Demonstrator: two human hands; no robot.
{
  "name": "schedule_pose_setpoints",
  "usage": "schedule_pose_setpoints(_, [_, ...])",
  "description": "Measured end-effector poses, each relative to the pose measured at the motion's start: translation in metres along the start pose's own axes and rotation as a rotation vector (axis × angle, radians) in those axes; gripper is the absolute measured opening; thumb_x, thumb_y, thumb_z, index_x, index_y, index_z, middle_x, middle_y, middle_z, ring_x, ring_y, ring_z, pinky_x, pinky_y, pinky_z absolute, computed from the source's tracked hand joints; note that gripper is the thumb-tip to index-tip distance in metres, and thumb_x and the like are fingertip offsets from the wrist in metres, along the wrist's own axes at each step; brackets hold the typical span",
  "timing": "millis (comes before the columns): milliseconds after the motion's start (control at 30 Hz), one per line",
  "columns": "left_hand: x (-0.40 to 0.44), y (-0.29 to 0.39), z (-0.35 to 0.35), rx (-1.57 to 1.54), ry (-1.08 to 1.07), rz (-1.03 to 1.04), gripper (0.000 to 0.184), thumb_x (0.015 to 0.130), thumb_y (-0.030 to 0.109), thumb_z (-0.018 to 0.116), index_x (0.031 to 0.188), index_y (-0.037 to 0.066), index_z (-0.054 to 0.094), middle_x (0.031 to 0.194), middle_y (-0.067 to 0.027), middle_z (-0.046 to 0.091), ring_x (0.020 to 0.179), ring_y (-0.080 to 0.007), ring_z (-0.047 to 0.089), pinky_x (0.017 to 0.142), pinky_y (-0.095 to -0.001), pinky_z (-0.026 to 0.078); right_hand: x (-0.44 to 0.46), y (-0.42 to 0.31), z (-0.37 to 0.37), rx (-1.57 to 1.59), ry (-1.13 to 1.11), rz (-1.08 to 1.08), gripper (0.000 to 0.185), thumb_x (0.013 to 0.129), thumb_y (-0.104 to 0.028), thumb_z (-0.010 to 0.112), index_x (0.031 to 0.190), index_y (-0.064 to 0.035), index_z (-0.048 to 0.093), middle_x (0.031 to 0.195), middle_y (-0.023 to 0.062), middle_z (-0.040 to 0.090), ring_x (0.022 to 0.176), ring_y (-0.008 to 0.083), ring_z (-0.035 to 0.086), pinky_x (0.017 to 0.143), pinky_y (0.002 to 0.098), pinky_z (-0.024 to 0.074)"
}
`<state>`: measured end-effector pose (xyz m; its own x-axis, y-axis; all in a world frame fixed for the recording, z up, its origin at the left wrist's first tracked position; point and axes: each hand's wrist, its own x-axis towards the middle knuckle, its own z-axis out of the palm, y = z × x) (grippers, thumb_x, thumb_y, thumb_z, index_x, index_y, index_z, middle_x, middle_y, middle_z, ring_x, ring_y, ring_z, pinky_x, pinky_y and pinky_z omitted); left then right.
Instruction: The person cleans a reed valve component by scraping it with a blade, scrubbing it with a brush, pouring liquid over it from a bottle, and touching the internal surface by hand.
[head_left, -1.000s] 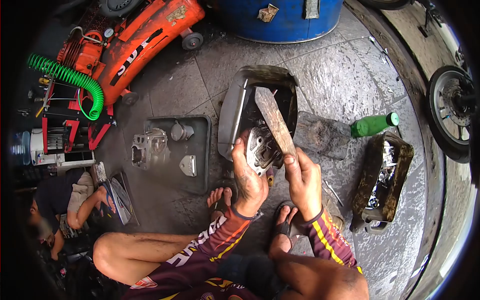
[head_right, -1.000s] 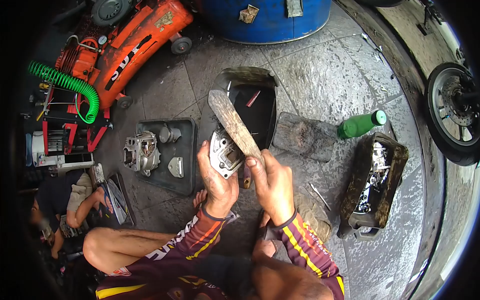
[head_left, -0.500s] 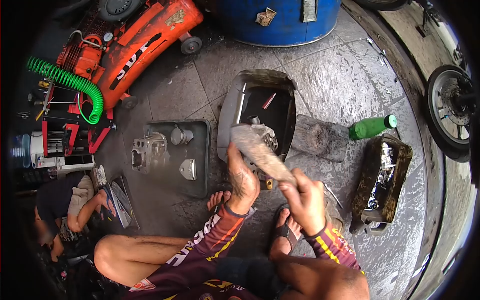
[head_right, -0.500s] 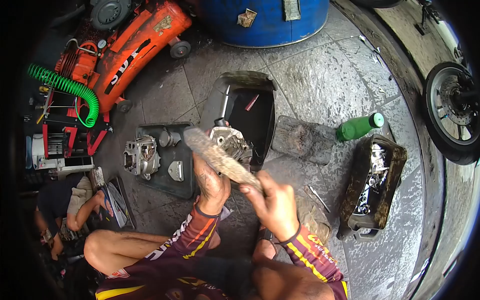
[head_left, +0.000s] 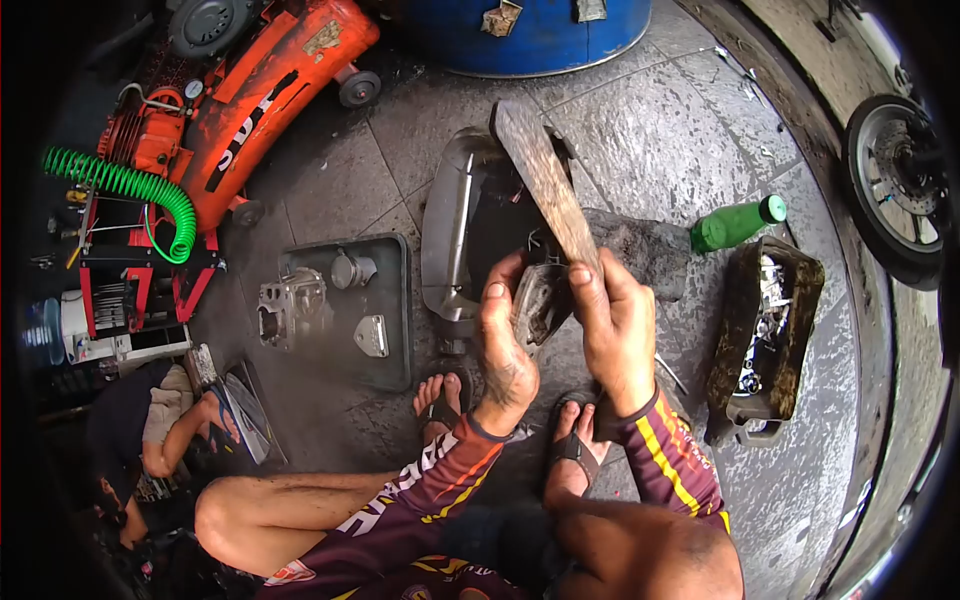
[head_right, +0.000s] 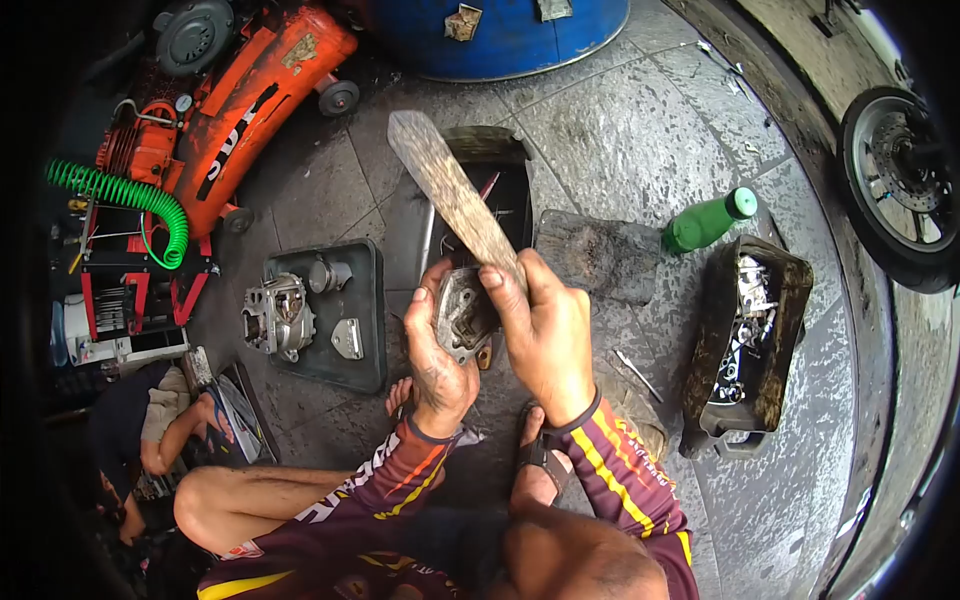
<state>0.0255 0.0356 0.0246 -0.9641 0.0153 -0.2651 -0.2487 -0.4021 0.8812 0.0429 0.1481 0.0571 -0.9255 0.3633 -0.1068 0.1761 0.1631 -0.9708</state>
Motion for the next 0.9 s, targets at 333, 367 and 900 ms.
schedule_pose_setpoints(333, [0.003, -0.001, -0.011, 0.075, -0.042, 0.018, 0.056, 0.1, 0.042, 0.028, 0.133, 0.002, 0.049, 0.127, -0.0105, 0.058, 0.114, -0.021, 0.057, 0.099, -0.0363, 0.044, -0.024, 0.01, -0.002, -0.018, -0.06, 0.023, 0.029, 0.094, -0.026, 0.062, 0.084, -0.0003, 0.055, 0.06, 0.0224, 0.051, 0.061, 0.045, 0.059, 0.05, 0.0415, 0.0422])
schedule_pose_setpoints(367, [0.0, -0.007, -0.012, 0.133, -0.106, 0.067, 0.055, 0.1, 0.042, 0.029, 0.132, 0.002, 0.049, 0.125, -0.0099, 0.058, 0.113, -0.0202, 0.058, 0.098, -0.036, 0.045, -0.012, 0.001, -0.008, -0.077, -0.051, -0.004, 0.028, 0.096, -0.025, 0.06, 0.084, 0.0001, 0.054, 0.059, 0.0219, 0.051, 0.06, 0.0436, 0.059, 0.049, 0.0405, 0.0417])
schedule_pose_setpoints(900, [0.027, 0.023, -0.015, -0.125, -0.03, -0.022, 0.047, 0.1, 0.039, 0.035, 0.125, 0.006, 0.058, 0.115, -0.0079, 0.066, 0.103, -0.0211, 0.064, 0.091, -0.0362, 0.051, -0.06, 0.034, -0.023, 0.024, -0.111, 0.0, 0.021, 0.095, -0.022, 0.06, 0.097, -0.0012, 0.063, 0.063, 0.0169, 0.056, 0.059, 0.0312, 0.066, 0.056, 0.0359, 0.0472])
